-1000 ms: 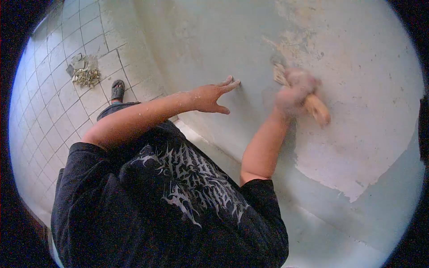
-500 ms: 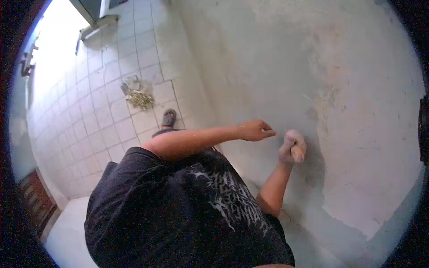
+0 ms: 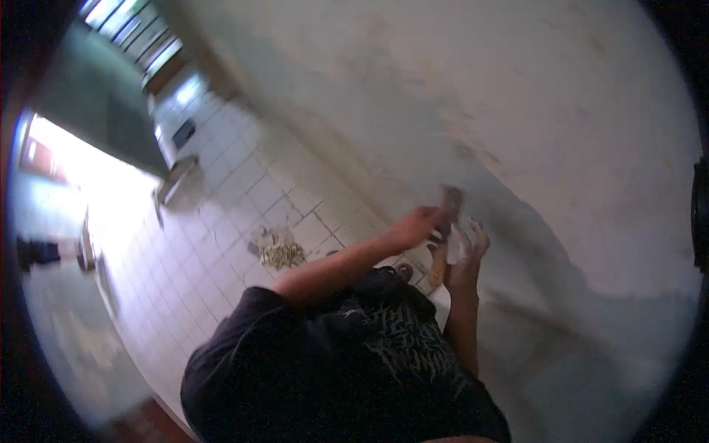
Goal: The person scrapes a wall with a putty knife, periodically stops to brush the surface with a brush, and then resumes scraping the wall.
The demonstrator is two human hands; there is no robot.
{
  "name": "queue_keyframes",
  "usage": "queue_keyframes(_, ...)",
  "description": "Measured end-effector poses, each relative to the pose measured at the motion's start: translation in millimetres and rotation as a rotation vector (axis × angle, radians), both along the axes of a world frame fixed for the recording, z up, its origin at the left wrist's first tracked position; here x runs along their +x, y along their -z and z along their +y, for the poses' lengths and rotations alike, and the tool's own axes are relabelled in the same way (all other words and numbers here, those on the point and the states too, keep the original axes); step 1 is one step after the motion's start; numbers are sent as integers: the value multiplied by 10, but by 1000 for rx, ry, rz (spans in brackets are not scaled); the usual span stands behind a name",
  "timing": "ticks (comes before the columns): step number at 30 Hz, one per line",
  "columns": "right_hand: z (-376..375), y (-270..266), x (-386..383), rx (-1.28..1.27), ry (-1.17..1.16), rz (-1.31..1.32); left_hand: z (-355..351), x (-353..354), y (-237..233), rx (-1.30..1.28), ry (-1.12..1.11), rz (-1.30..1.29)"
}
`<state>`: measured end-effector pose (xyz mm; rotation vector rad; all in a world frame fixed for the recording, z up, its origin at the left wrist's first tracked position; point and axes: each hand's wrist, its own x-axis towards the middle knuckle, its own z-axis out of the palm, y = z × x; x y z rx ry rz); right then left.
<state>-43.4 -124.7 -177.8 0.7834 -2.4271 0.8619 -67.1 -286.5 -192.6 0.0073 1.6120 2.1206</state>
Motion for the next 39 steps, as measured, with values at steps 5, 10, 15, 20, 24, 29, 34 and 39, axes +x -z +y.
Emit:
queue_keyframes(5,467,70,73,-197,165,-454,-84,-141,-295,-93,-61,238)
queue_keyframes(10,838,-56,592,-506,155,-626,579,214,-979,-90,159,338)
queue_keyframes(15,1084,-624,987,-1053,-162,-963,1177,426,-1215,-247,387,590)
queue_keyframes(20,947,-810,1000,-1220,180,-734,1438,333,-1327,-188,552,568)
queue_keyframes(24,1288,-1386,1089,-1160,266,-816,1803,447,-1482,-344,545,845)
queue_keyframes(29,1270,-1346,832,-930,361,-462,1882,440,-1538,-562,-173,1487)
queue_keyframes(34,1356,-1170,672,-848,395,-378,1941,373,-1491,-600,-86,1446)
queue_keyframes(39,1335,-1168,471,-1327,168,-549,1901,266,-1520,-805,195,1464)
